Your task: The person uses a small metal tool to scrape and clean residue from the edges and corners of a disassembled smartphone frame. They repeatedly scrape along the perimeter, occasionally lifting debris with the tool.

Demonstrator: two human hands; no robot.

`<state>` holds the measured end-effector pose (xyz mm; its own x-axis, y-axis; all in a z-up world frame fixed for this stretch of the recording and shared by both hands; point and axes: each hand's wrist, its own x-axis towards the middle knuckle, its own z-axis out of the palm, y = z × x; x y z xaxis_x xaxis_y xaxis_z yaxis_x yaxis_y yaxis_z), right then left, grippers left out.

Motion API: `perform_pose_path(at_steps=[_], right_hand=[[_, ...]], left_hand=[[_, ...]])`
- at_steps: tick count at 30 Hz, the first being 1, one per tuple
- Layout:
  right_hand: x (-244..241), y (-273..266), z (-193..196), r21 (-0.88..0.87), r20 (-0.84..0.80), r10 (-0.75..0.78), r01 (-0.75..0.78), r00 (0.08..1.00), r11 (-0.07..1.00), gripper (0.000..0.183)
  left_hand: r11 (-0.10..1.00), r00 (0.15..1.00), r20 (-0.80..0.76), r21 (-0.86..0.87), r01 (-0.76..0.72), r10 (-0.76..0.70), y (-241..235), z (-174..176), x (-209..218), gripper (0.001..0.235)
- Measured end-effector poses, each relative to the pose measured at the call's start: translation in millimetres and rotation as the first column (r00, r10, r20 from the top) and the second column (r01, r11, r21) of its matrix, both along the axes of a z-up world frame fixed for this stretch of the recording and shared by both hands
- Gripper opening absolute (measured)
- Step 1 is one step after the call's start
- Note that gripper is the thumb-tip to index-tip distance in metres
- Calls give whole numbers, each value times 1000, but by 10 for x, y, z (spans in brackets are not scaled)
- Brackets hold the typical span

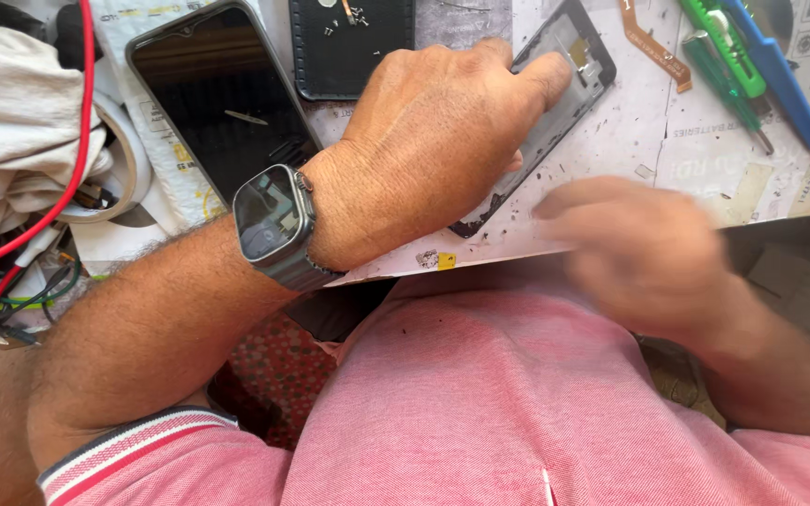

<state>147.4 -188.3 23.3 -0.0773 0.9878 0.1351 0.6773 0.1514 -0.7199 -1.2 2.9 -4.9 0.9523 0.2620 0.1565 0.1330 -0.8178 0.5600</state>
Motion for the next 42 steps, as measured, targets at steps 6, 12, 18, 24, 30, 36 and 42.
perform_pose_path(at_steps=[6, 12, 18, 24, 30, 36, 42], right_hand=[[-217, 206, -96, 42, 310, 34, -50, 950, 998, 25], [-163, 320, -105, 157, 562, 130, -259, 817, 953, 26], [31, 406, -188, 54, 753, 274, -471, 598, 881, 27], [109, 280, -127, -162, 635, 307, -267, 709, 950, 33], [88, 89, -12, -13, 318, 176, -181, 932, 983, 21], [-165, 153, -93, -35, 310, 17, -7, 951, 999, 19], [53, -103, 40, -184, -157, -56, 26, 986, 983, 16]], left_hand=[[1000, 999, 35, -18, -8, 9, -10, -25, 8, 47], [1000, 999, 33, -1, -29, 29, -19, -81, 16, 34], [1000, 998, 55, 8, -28, 27, -27, -96, 33, 38], [1000, 999, 28, -7, -14, 14, 15, -49, 17, 40], [1000, 999, 37, -24, -12, 12, -12, -84, 6, 41], [1000, 1000, 25, -6, -12, 12, -13, -55, 5, 46], [1000, 1000, 16, -17, -16, 16, -20, -47, 2, 43]])
